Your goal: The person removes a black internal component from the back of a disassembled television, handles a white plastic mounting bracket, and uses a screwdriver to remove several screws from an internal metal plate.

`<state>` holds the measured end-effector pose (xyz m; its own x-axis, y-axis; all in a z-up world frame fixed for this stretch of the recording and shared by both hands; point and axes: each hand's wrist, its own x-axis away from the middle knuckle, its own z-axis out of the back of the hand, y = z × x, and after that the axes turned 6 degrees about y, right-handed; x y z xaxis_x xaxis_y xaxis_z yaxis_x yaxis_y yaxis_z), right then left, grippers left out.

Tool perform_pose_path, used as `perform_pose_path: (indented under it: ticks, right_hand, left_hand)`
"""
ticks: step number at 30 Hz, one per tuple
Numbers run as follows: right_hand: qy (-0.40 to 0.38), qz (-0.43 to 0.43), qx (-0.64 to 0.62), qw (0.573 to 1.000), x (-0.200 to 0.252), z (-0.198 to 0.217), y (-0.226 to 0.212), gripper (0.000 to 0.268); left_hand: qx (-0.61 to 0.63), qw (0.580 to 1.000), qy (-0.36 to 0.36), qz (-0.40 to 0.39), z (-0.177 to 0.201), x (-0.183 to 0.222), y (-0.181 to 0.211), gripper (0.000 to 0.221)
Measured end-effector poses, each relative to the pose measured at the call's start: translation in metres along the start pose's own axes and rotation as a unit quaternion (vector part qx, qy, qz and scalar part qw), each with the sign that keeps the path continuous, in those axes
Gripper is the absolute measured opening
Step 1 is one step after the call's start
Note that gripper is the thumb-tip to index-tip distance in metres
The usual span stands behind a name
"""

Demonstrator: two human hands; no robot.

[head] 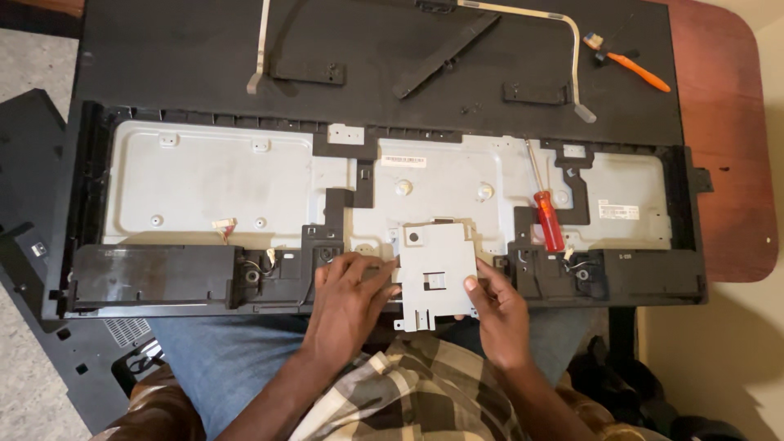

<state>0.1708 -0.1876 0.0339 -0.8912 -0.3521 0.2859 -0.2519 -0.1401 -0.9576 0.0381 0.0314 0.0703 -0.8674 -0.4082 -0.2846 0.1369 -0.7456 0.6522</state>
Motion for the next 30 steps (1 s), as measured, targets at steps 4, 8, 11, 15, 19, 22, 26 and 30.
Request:
perform_pose_path:
  ticks: [4,8,11,15,19,22,26,30]
  right_hand:
    - [0.035,0.035,0.051,0.997,0.0,-0.003,0.005,0.048]
    - [0.059,0.166,0.28,0.943,0.014,-0.008,-0.013,0.048]
    - [0.037,0.243,0.345,0.906,0.017,-0.014,-0.029,0.054]
    - [0.0,0.259,0.376,0.89,0.017,-0.012,-0.043,0.065]
    - [-0.062,0.248,0.394,0.883,0.015,-0.011,-0.052,0.083]
    - [-0.078,0.254,0.414,0.871,0.014,-0.008,-0.052,0.089]
    - [-0.078,0.267,0.427,0.86,0.009,-0.002,-0.045,0.082]
    - [-0.102,0.287,0.419,0.855,0.007,-0.001,-0.044,0.09]
  left_hand:
    - [0.004,1.0,0.003,0.009,-0.002,-0.002,-0.003,0.031]
    - [-0.03,1.0,0.0,-0.009,-0.007,-0.008,-0.007,0.027]
    - [-0.052,0.997,0.021,-0.049,-0.006,-0.007,-0.007,0.029]
    - [-0.064,0.996,0.022,-0.052,-0.01,-0.007,-0.007,0.028]
    - [-0.069,0.997,0.011,-0.039,-0.009,-0.009,-0.005,0.029]
    - [-0.076,0.996,0.012,-0.041,-0.008,-0.01,-0.004,0.03]
    - [-0.08,0.996,0.014,-0.047,-0.009,-0.01,-0.004,0.029]
    - [-0.073,0.996,0.02,-0.049,-0.009,-0.01,-0.006,0.029]
